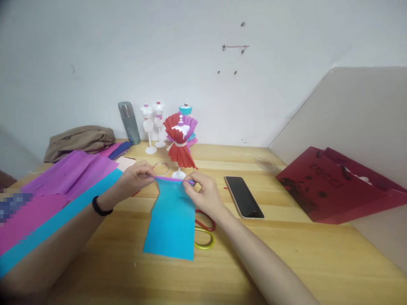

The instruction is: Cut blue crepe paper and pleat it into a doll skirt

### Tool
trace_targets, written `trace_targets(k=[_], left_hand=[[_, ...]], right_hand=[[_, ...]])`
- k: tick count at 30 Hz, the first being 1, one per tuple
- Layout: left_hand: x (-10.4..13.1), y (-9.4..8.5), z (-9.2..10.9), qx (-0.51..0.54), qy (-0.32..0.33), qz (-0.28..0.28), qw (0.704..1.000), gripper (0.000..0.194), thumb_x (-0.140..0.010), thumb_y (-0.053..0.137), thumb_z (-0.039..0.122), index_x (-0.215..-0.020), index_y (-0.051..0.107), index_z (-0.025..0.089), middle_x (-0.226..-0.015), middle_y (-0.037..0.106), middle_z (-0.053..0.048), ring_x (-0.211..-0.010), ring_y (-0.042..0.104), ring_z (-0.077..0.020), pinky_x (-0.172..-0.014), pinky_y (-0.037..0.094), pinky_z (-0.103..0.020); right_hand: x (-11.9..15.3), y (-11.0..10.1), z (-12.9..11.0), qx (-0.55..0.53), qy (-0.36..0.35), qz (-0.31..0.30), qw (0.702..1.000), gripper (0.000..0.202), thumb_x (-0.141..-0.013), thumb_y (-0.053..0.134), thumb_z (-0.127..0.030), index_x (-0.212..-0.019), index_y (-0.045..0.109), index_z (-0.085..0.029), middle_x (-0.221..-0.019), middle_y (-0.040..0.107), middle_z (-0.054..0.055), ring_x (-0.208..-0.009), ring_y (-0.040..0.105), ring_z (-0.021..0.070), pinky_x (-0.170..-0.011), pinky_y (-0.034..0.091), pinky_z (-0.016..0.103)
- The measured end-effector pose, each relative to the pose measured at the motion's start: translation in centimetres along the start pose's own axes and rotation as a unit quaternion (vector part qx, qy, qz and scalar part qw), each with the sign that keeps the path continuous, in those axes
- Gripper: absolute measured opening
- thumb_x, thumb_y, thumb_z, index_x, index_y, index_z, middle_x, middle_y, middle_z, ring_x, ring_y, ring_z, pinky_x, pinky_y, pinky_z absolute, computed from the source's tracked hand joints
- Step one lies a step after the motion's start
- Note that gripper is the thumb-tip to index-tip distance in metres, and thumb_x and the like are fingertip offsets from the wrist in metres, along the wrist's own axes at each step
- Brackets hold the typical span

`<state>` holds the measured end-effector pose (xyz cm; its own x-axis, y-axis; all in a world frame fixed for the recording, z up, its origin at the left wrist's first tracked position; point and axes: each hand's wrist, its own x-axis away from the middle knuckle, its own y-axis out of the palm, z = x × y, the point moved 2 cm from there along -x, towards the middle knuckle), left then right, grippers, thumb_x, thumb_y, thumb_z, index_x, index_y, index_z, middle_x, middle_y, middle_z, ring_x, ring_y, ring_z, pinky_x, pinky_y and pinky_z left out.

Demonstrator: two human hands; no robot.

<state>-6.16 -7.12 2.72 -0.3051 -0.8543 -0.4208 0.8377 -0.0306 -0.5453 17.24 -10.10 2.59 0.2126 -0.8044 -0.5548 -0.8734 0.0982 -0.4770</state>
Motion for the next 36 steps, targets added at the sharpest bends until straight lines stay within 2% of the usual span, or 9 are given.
trace_targets(k=[2,5,9,12,16,21,26,31,36], left_hand=[[0.0,-0.1,0.2,-0.033,-0.014,0.037,0.999,0.008,-0.070,0.063,0.021,-0.067,0.069,0.018,-0.069,0.059,-0.001,-0.064,0.052,-0.0121,-0.059,0.039,-0.023],[0.2,0.0,0.8,0.011,-0.126,0.025,0.992,0.009,-0.070,0.061,0.024,-0.066,0.066,0.017,-0.048,0.047,0.005,-0.044,0.036,-0.0077,-0.044,0.026,-0.021],[0.6,0.6,1.5,0.150,-0.265,-0.003,0.952,0.012,-0.067,0.063,0.029,-0.070,0.060,0.018,-0.035,0.035,0.011,-0.032,0.027,-0.0058,-0.036,0.019,-0.020],[1.0,1.5,1.5,0.249,-0.319,-0.016,0.914,0.023,-0.066,0.068,0.035,-0.075,0.056,0.018,-0.042,0.053,0.006,-0.032,0.040,-0.0077,-0.036,0.031,-0.020],[1.5,2.3,1.2,0.325,-0.371,-0.006,0.870,0.034,-0.060,0.076,0.038,-0.079,0.057,0.016,-0.072,0.072,-0.004,-0.043,0.058,-0.0110,-0.045,0.047,-0.024],[1.4,2.3,1.3,0.347,-0.334,0.053,0.875,0.027,-0.056,0.080,0.033,-0.067,0.064,0.013,-0.060,0.066,-0.001,-0.056,0.064,-0.0125,-0.061,0.054,-0.026],[1.4,2.1,1.7,0.267,-0.229,0.114,0.929,0.014,-0.059,0.076,0.027,-0.063,0.068,0.016,-0.058,0.068,-0.001,-0.057,0.063,-0.0135,-0.059,0.050,-0.025],[1.7,2.1,2.0,0.201,-0.135,0.140,0.960,0.009,-0.066,0.072,0.025,-0.062,0.070,0.018,-0.060,0.068,-0.001,-0.057,0.061,-0.0141,-0.055,0.047,-0.025],[1.8,2.2,1.9,0.215,-0.139,0.144,0.956,0.009,-0.065,0.075,0.026,-0.062,0.071,0.018,-0.061,0.069,-0.001,-0.057,0.061,-0.0139,-0.055,0.047,-0.024]], right_hand=[[0.0,0.0,0.0,0.004,-0.021,-0.005,1.000,0.014,-0.083,0.057,-0.023,-0.072,0.064,-0.018,-0.067,0.066,0.002,-0.063,0.060,0.0151,-0.062,0.044,0.027],[-0.1,-0.1,0.2,-0.005,-0.018,-0.007,1.000,0.013,-0.083,0.058,-0.024,-0.074,0.065,-0.018,-0.070,0.067,0.003,-0.065,0.060,0.0157,-0.064,0.044,0.028],[-0.2,0.3,1.2,-0.096,0.097,-0.009,0.991,0.019,-0.080,0.061,-0.034,-0.070,0.064,-0.018,-0.063,0.061,0.001,-0.059,0.054,0.0146,-0.058,0.042,0.027],[-0.3,0.6,2.1,-0.172,0.194,-0.003,0.966,0.023,-0.074,0.065,-0.040,-0.065,0.063,-0.019,-0.056,0.054,-0.002,-0.053,0.047,0.0125,-0.052,0.037,0.025],[-0.4,0.7,2.8,-0.200,0.231,0.009,0.952,0.022,-0.069,0.068,-0.038,-0.061,0.063,-0.019,-0.056,0.055,-0.001,-0.054,0.047,0.0125,-0.054,0.037,0.026],[-0.7,0.3,3.1,-0.145,0.187,0.030,0.971,0.019,-0.067,0.070,-0.037,-0.062,0.069,-0.019,-0.062,0.060,0.001,-0.059,0.052,0.0144,-0.059,0.039,0.029],[-0.9,0.0,2.7,-0.138,0.194,0.032,0.971,0.020,-0.066,0.072,-0.038,-0.065,0.073,-0.018,-0.059,0.063,0.001,-0.055,0.051,0.0133,-0.055,0.038,0.028],[-1.0,-0.2,1.6,-0.245,0.254,0.009,0.935,0.027,-0.062,0.078,-0.044,-0.061,0.071,-0.018,-0.046,0.059,-0.001,-0.041,0.046,0.0097,-0.043,0.036,0.025],[-0.9,0.1,1.9,-0.328,0.338,0.025,0.882,0.033,-0.050,0.087,-0.044,-0.065,0.074,-0.017,-0.057,0.069,0.004,-0.043,0.058,0.0115,-0.043,0.043,0.023]])
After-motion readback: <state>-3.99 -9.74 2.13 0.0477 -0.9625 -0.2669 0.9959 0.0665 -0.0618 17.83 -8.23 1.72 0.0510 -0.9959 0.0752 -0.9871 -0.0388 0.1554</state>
